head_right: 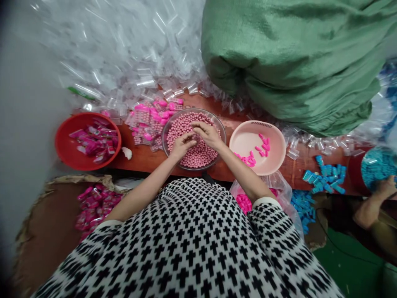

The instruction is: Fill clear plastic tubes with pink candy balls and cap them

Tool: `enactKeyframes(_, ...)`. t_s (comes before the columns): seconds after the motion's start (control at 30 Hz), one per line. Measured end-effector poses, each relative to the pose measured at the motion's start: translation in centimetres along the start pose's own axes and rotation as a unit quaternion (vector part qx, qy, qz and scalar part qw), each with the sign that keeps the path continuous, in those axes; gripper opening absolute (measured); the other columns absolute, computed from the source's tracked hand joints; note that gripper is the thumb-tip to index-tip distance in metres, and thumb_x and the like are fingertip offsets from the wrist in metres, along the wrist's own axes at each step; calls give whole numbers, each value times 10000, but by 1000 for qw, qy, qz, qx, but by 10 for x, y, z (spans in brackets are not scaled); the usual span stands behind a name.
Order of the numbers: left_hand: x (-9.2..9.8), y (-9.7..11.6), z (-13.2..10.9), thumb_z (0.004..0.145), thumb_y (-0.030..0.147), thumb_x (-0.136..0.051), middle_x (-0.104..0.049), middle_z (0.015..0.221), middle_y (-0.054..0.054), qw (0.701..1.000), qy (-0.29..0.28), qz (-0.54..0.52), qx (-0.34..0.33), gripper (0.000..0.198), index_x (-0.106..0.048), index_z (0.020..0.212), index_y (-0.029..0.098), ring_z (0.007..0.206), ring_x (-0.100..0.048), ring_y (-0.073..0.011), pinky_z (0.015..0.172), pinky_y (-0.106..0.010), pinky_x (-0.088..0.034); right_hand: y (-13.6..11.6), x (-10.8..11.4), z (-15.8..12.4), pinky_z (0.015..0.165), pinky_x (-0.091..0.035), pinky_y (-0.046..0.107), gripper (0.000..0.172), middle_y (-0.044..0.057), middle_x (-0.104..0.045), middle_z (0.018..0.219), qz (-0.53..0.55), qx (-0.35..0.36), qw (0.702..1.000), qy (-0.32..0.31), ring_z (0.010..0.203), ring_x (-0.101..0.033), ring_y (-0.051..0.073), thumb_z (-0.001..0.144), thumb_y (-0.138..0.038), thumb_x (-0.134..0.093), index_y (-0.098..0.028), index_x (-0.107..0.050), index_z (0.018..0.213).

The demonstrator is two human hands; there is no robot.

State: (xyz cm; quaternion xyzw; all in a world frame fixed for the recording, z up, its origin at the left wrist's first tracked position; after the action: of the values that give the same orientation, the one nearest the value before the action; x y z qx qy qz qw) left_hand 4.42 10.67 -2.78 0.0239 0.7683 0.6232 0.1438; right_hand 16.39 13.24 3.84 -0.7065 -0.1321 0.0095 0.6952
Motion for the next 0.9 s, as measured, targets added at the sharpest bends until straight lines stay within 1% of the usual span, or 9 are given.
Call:
enactKeyframes(0.07,-4,2,0,625,417,-789,-710,989,-65,1000,-10,6,-1,437,-696,972,169,955,-653,-225,917,-399,-518,-6,-8,-2,1049,-447,357,524,69,-673,1181,-34,7,999,-25,1129,-607,203,827,-628,-570,-192,-689,1092)
enactKeyframes(0.13,-6,6,-1,624,431,-797,-712,999,-70,1000,-13,16,-2,442,-695,969,174,959,-660,-230,916,-398,-525,-7,-3,-8,1039,-453,343,550,68,-668,1191,-30,2,1000,-5,1129,-608,192,860,-639,-508,-192,-676,1133)
enactKeyframes(0.3,7,21,-6,672,450,-776,-713,985,-64,1000,23,21,-1,407,-680,958,176,909,-676,-199,838,-348,-567,11,46,-56,968,-498,338,510,66,-696,1088,7,-35,995,90,1018,-651,179,867,-602,-515,-181,-669,1109)
enactKeyframes(0.43,3,21,-10,703,400,-747,-703,873,-39,997,12,73,-5,302,-675,891,174,814,-672,-160,794,-300,-572,54,119,-127,854,-547,335,362,32,-704,909,7,-137,970,199,847,-672,163,805,-494,-619,-187,-687,983)
enactKeyframes(0.53,-9,-2,-6,728,406,-697,-689,858,-40,996,0,83,16,326,-658,952,174,813,-674,-167,800,-319,-570,92,189,-179,793,-562,333,244,-8,-661,755,-7,-223,914,340,701,-641,128,757,-392,-648,-170,-657,858)
enactKeyframes(0.6,-14,-19,0,733,401,-666,-682,868,-44,994,11,106,25,352,-646,996,168,824,-669,-177,812,-338,-564,114,212,-196,784,-564,340,180,-28,-626,689,-14,-273,888,371,647,-615,113,729,-323,-660,-159,-632,800)
enactKeyframes(0.67,-15,-29,4,761,366,-610,-684,898,-58,987,18,159,25,333,-647,1019,159,843,-659,-188,828,-355,-553,129,212,-195,762,-565,333,166,-27,-626,688,-8,-290,891,349,642,-611,112,713,-292,-662,-154,-626,798)
enactKeyframes(0.73,-19,-24,5,804,311,-545,-689,967,-76,973,-2,232,-8,302,-656,1042,161,915,-645,-203,889,-376,-525,134,198,-188,727,-564,318,194,-10,-646,728,-1,-275,910,310,666,-624,121,716,-303,-652,-154,-637,838)
enactKeyframes(0.9,-57,1,-10,855,151,-442,-637,1180,-88,881,-169,423,-124,368,-655,1150,205,1127,-550,-237,1046,-421,-406,126,180,-184,728,-557,322,255,14,-661,767,-39,-225,938,262,706,-640,140,734,-355,-613,-153,-658,883)
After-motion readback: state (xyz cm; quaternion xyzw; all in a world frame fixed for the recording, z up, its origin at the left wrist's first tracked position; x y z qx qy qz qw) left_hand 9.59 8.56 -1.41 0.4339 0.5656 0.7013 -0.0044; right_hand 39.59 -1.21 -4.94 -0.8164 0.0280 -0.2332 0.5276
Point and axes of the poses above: each hand's wrist, its own z-axis towards the middle knuckle, its own x-axis out of the back of the hand, y = z × x, the point moved 10 cm from there along z, towards the middle knuckle
